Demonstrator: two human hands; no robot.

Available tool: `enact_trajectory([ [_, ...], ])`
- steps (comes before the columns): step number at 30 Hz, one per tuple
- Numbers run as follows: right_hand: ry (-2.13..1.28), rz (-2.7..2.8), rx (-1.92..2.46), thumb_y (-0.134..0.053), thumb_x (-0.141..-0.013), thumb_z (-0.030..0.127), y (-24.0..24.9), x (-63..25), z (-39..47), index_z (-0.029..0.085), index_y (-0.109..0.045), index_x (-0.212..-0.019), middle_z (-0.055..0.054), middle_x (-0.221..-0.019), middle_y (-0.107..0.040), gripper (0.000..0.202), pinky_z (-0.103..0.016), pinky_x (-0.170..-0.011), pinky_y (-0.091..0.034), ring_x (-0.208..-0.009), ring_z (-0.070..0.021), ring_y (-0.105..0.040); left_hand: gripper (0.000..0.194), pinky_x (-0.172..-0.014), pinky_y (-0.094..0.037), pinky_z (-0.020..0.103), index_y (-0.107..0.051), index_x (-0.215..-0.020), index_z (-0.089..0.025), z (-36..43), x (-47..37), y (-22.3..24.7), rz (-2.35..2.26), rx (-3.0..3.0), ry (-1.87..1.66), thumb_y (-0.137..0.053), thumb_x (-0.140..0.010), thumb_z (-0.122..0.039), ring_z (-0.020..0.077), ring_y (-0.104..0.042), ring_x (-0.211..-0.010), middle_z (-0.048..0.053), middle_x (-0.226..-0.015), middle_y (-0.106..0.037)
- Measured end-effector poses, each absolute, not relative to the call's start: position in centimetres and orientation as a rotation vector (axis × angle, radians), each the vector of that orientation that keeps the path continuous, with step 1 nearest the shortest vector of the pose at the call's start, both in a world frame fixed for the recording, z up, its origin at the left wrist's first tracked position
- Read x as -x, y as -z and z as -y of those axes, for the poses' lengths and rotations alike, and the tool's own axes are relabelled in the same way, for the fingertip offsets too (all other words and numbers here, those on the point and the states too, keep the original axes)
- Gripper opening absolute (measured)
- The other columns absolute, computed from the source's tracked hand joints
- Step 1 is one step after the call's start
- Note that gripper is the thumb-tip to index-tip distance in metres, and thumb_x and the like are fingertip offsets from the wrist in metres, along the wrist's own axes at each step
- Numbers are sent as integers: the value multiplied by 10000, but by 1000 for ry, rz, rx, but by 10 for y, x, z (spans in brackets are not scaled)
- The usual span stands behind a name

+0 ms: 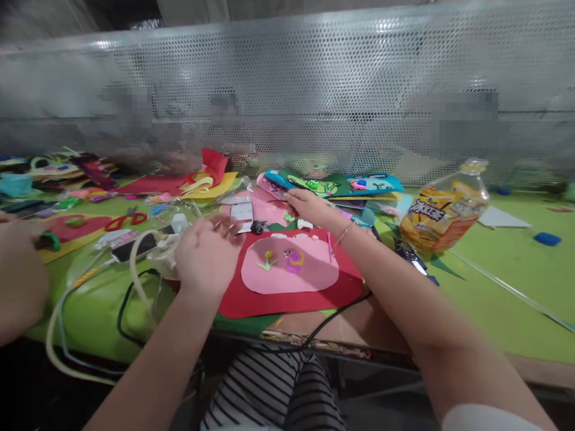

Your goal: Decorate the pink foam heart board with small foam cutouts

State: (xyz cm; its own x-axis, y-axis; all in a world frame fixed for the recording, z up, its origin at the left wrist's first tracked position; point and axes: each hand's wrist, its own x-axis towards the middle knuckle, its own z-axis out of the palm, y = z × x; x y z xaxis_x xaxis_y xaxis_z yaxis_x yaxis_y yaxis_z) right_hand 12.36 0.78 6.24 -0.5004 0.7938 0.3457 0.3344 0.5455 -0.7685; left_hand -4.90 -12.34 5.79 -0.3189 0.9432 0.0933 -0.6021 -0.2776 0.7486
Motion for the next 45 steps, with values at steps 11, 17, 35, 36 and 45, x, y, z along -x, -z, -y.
enact_trajectory([
  [11, -814, 2267, 1103, -552, -776, 518, -56, -113, 5, 177, -543, -456, -13, -442, -567, 467, -233, -435, -384, -398, -94, -503, 167, -754, -447, 318, -572, -833, -191, 172, 73, -6, -1442, -2297, -1182, -421, -852, -258, 181, -548, -809, 58, -816, -610],
  [17, -829, 2250, 1067, -650, -711, 392, -53, -117, -1, 178, -667, -584, -12, -538, -633, 249, -217, -441, -408, -496, -110, -570, 257, -934, -424, 387, -538, -1077, -175, 163, 70, 3, -1538, -2464, -908, -423, -864, -263, 215, -486, -1067, 104, -1093, -568],
  [35, -896, 2187, 1162, -675, -712, 367, -46, -118, -6, 167, -633, -534, -20, -502, -615, 271, -225, -463, -433, -468, -99, -554, 379, -975, -422, 460, -518, -1201, -204, 162, 65, 15, -1620, -2645, -638, -460, -854, -345, 258, -464, -1183, 128, -1250, -517],
  [36, -882, 2190, 1170, -666, -721, 385, -47, -117, -4, 166, -628, -526, -20, -487, -607, 296, -223, -456, -426, -460, -98, -548, 390, -978, -419, 460, -511, -1211, -204, 162, 65, 15, -1615, -2650, -633, -459, -855, -354, 260, -460, -1190, 129, -1265, -510],
  [45, -779, 2072, 1053, -661, -681, 342, -24, -113, -13, 165, -672, -681, -13, -601, -650, 177, -223, -499, -437, -554, -113, -578, 385, -1010, -391, 459, -522, -1196, -194, 162, 66, 16, -1566, -2675, -604, -437, -867, -374, 259, -434, -1226, 125, -1287, -507],
])
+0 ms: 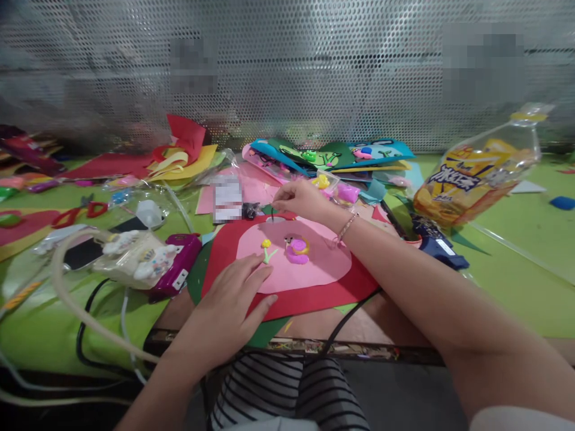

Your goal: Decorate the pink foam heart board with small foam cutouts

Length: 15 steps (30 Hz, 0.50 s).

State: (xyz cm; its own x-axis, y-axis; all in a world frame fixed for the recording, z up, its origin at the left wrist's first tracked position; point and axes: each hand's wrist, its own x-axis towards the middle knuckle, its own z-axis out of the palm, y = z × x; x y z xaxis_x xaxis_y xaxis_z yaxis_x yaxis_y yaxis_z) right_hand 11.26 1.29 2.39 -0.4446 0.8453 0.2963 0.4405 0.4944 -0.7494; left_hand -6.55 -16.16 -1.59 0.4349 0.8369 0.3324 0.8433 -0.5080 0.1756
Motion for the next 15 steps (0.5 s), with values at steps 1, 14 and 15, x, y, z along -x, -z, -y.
enact_trajectory([
  [1, -805, 2040, 1027, -669, -667, 335, -21, -113, -15, 166, -667, -686, -13, -615, -653, 170, -226, -511, -446, -567, -115, -583, 381, -1009, -391, 461, -525, -1192, -196, 162, 65, 15, 1552, 2651, 605, -439, -866, -375, 259, -435, -1225, 125, -1287, -508],
  [14, -1038, 1957, 956, -749, -603, 299, -18, -119, -18, 151, -665, -700, -29, -637, -662, 195, -216, -515, -460, -560, -98, -575, 393, -1029, -381, 443, -512, -1206, -185, 162, 66, 14, 1585, 2650, 581, -425, -877, -382, 246, -421, -1241, 117, -1299, -494],
  [15, -1047, 1956, 950, -751, -605, 303, -17, -119, -19, 151, -666, -706, -30, -635, -662, 202, -213, -512, -459, -557, -96, -573, 389, -1033, -379, 441, -514, -1202, -184, 162, 66, 14, 1585, 2650, 577, -423, -879, -380, 244, -420, -1242, 115, -1299, -494],
])
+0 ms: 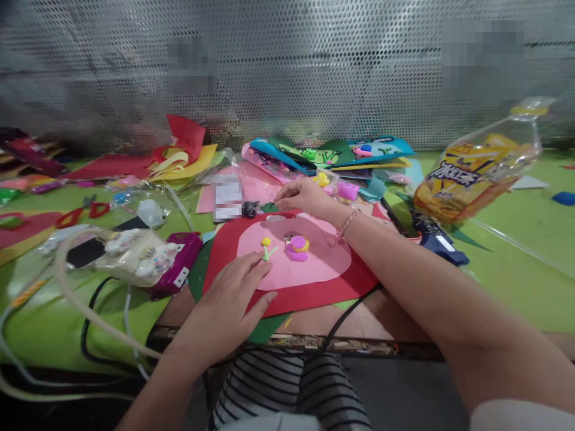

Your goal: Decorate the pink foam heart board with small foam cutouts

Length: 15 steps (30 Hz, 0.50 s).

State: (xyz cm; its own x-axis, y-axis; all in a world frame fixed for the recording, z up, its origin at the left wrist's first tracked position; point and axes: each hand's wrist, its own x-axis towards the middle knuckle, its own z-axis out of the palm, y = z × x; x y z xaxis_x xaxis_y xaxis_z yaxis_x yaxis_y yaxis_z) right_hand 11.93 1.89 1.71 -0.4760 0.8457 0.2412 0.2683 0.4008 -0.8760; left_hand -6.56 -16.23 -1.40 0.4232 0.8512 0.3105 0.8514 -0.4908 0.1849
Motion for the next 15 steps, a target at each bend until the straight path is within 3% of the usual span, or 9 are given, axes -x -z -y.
enact_trajectory([
  [15, -1022, 2100, 962, -687, -669, 262, -19, -118, -10, 131, -670, -769, -41, -669, -666, 165, -220, -525, -458, -577, -100, -576, 386, -1039, -372, 434, -510, -1194, -181, 162, 66, 15, 1562, 2652, 520, -393, -891, -390, 240, -399, -1256, 114, -1322, -468],
])
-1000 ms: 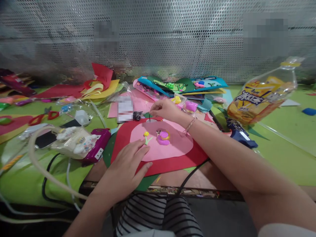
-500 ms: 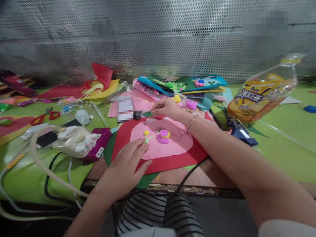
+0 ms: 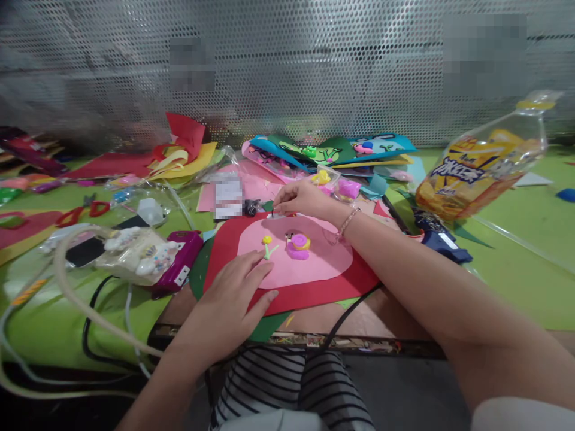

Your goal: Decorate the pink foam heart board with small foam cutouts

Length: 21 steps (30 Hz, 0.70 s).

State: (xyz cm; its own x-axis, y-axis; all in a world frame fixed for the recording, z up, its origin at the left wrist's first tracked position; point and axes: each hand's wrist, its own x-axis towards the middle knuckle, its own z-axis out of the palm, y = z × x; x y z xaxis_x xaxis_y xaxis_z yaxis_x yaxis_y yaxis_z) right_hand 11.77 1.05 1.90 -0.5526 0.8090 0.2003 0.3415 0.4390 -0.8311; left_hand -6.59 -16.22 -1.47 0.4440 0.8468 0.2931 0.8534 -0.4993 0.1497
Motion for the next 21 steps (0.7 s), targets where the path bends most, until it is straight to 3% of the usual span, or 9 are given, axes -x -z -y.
enact_trajectory([
  [21, -978, 2317, 1114, -640, -668, 277, -20, -134, -21, 150, -701, -762, -19, -689, -661, 170, -218, -568, -436, -625, -103, -571, 371, -1036, -384, 441, -532, -1177, -178, 162, 65, 12, 1573, 2662, 537, -413, -882, -370, 239, -420, -1241, 114, -1299, -494],
])
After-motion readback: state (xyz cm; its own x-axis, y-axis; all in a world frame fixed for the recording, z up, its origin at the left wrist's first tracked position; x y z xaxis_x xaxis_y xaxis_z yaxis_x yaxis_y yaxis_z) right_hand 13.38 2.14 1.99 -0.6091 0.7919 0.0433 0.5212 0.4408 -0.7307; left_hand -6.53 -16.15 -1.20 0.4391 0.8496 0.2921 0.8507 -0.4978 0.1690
